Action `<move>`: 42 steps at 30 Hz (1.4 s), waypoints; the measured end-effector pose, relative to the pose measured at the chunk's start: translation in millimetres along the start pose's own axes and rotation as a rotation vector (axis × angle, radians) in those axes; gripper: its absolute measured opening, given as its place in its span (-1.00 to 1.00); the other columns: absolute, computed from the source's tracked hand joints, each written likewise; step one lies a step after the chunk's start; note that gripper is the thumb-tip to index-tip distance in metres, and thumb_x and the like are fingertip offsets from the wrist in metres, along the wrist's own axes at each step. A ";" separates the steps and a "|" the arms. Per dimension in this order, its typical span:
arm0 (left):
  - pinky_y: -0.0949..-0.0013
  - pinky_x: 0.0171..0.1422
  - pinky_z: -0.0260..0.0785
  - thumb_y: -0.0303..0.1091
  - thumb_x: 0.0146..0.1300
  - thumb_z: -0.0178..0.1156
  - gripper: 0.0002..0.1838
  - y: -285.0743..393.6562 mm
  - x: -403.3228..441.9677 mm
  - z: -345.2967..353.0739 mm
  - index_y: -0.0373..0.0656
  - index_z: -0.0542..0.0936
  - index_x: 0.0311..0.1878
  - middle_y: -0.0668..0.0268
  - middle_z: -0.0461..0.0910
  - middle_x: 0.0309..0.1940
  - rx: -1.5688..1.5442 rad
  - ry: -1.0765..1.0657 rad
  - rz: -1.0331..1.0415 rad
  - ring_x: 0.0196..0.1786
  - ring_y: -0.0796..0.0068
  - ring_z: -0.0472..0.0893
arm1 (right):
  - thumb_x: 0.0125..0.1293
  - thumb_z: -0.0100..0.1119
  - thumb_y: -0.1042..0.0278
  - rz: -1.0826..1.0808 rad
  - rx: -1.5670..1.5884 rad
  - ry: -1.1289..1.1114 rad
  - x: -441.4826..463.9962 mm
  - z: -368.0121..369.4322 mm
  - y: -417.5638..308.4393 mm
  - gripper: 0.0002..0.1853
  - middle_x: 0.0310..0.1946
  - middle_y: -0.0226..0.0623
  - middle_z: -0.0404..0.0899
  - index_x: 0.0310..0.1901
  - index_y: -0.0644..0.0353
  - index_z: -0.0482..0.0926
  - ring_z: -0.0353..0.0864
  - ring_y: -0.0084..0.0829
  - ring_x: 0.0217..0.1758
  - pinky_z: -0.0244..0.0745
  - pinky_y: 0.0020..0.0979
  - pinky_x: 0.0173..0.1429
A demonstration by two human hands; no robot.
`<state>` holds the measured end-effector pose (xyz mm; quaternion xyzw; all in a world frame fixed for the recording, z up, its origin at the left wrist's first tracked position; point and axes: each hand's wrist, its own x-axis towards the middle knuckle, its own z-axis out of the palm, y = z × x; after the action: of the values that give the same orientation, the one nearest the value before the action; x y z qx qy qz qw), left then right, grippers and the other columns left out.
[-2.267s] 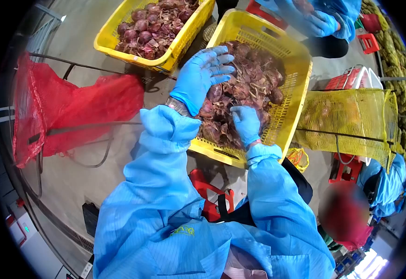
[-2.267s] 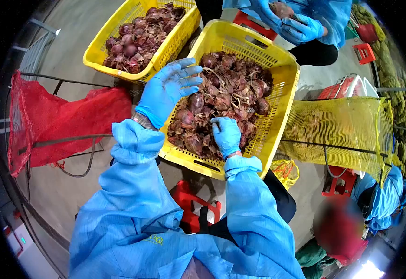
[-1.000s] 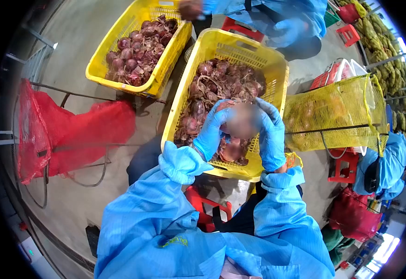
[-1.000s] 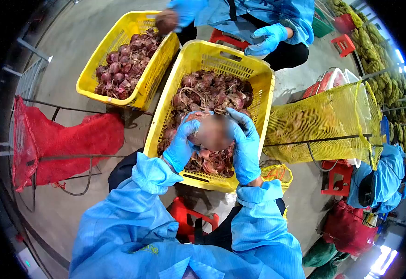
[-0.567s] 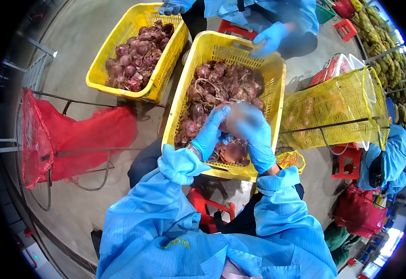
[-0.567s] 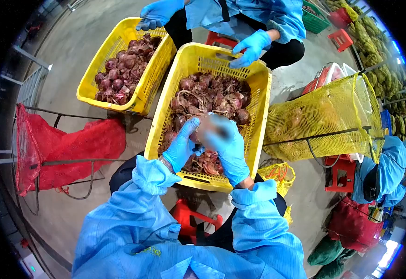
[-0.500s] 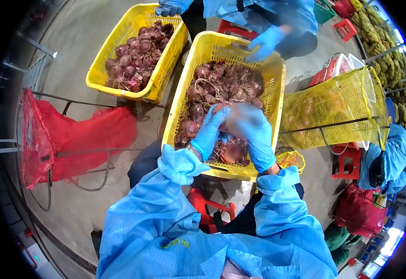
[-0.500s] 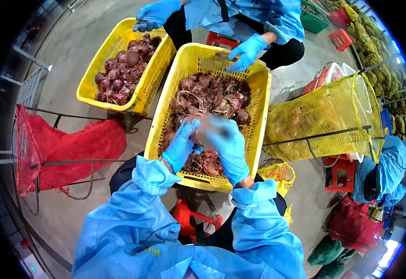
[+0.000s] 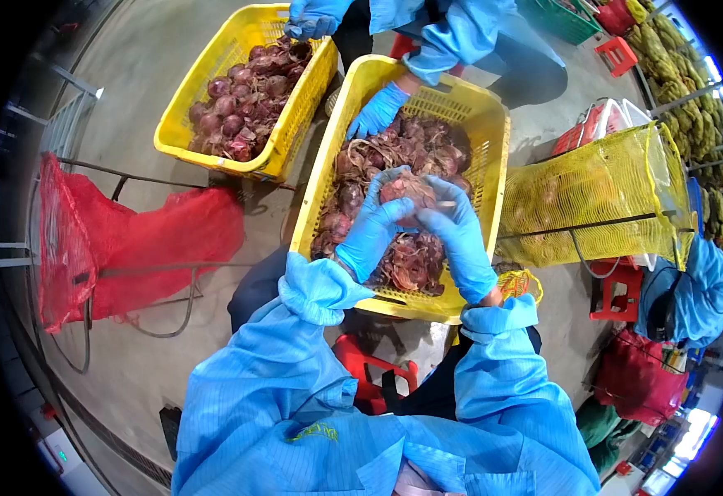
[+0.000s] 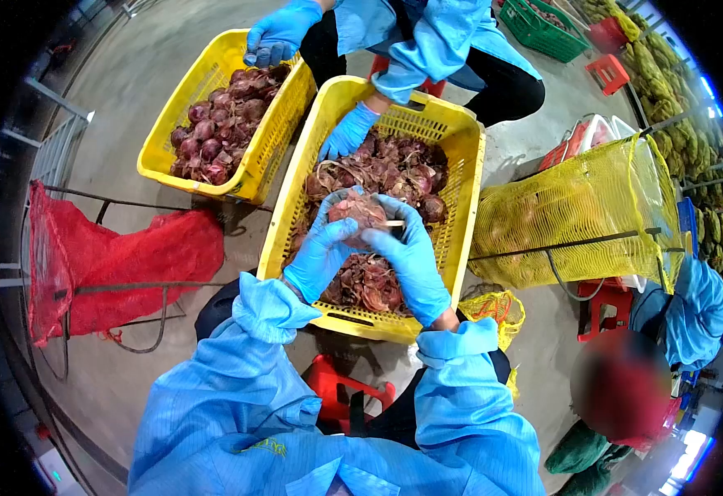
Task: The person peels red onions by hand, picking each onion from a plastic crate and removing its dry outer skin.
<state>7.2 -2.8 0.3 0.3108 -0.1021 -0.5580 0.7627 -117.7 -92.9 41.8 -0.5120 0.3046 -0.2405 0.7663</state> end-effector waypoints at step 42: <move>0.15 0.31 0.43 -0.30 0.07 0.15 -0.42 -4.6 -0.1 -26.7 -0.18 0.39 0.23 0.11 0.46 0.17 -0.048 -0.042 -0.219 0.17 0.18 0.52 | 0.27 0.20 0.28 -0.296 -0.676 -0.034 -21.3 -20.2 8.0 -0.52 -0.04 -0.04 0.54 0.22 0.20 0.48 0.54 -0.20 0.08 0.41 -0.28 0.20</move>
<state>17.0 6.1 -23.4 0.2898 -0.0700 -0.6467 0.7020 -146.5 -88.4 33.2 -0.7786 0.2767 -0.2263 0.5158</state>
